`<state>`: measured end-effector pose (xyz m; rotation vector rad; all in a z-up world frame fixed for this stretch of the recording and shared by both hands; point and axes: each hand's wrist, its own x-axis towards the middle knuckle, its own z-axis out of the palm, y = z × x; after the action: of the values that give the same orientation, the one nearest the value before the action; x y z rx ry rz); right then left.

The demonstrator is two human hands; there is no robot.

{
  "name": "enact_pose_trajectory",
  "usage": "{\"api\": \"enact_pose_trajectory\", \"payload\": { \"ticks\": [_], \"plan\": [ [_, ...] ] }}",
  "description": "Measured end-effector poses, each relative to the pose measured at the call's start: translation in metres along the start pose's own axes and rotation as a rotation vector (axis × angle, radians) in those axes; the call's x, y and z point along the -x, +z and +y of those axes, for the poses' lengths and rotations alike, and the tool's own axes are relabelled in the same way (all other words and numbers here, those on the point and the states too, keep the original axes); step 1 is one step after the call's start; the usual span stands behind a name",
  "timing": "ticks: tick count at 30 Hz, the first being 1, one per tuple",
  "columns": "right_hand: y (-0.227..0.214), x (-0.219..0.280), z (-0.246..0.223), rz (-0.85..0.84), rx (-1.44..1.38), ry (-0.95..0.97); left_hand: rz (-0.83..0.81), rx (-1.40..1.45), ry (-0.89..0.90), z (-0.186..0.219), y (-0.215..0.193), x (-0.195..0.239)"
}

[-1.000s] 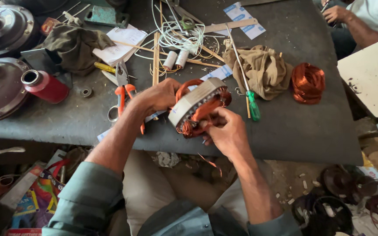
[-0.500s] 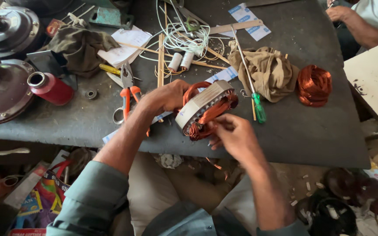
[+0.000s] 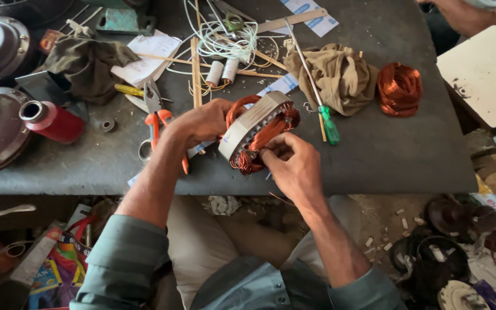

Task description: The person winds copper wire around a motor stator, then cuts a strip of insulating tape and applies it to the coil. They use pliers to trim a wooden stick and insert it into the stator, and use a screwdriver to adjust the windings.

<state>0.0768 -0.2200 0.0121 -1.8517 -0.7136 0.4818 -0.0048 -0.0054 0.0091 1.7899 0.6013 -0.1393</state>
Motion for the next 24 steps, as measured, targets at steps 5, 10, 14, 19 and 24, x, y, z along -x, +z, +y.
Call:
{"api": "enact_pose_trajectory", "payload": {
  "ticks": [5, 10, 14, 19, 24],
  "plan": [
    [-0.006, -0.007, -0.005, -0.067, 0.041, 0.060, -0.006, -0.053, 0.008, -0.004, -0.002, -0.001],
    [-0.010, -0.006, -0.006, -0.122, -0.065, 0.113, 0.004, -0.046, 0.148, -0.013, 0.001, -0.008],
    [-0.007, -0.006, -0.003, -0.122, -0.096, 0.075, 0.019, -0.007, 0.126, -0.020, -0.001, -0.009],
    [-0.009, -0.009, -0.004, -0.149, -0.092, 0.064, -0.001, -0.048, 0.094, -0.017, -0.002, -0.010],
    [-0.018, -0.008, -0.010, -0.184, 0.056, 0.092, -0.010, -0.035, 0.060, -0.012, 0.000, -0.007]
  ]
}}
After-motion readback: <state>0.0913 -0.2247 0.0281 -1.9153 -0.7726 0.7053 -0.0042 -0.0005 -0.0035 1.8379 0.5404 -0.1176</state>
